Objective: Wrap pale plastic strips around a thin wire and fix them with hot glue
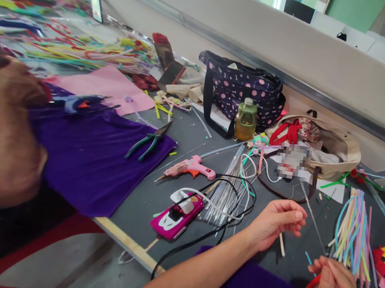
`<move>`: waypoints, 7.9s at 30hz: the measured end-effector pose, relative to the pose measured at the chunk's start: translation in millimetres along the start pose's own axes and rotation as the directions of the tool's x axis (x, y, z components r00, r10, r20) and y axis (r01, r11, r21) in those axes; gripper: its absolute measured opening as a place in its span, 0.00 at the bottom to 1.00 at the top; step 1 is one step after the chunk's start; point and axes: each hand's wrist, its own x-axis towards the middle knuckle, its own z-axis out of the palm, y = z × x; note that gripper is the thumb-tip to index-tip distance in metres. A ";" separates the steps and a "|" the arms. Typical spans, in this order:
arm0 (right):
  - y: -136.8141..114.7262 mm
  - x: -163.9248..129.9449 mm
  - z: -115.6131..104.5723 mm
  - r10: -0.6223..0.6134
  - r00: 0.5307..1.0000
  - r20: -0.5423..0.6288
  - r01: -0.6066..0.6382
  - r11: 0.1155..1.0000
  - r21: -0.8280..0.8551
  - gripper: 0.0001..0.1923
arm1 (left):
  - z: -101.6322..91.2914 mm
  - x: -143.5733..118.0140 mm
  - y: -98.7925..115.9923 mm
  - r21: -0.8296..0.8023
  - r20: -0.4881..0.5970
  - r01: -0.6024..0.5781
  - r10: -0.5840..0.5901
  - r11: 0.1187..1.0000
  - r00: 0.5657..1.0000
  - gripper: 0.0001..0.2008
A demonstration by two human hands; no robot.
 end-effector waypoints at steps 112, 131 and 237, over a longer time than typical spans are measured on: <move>27.7 26.3 -8.2 0.766 0.562 0.311 -0.825 0.495 0.272 0.13 | -5.1 2.1 -14.8 0.552 0.287 0.317 -0.533 0.771 0.796 0.15; 37.9 32.8 -13.8 0.735 0.633 0.243 -0.759 0.526 0.385 0.15 | -6.5 3.7 -14.3 0.610 0.261 0.301 -0.544 0.733 0.797 0.15; -94.6 -56.6 -19.2 0.440 0.635 0.635 -0.684 0.702 0.198 0.13 | -61.9 -229.7 -34.5 0.334 0.299 0.121 -0.227 0.935 0.927 0.16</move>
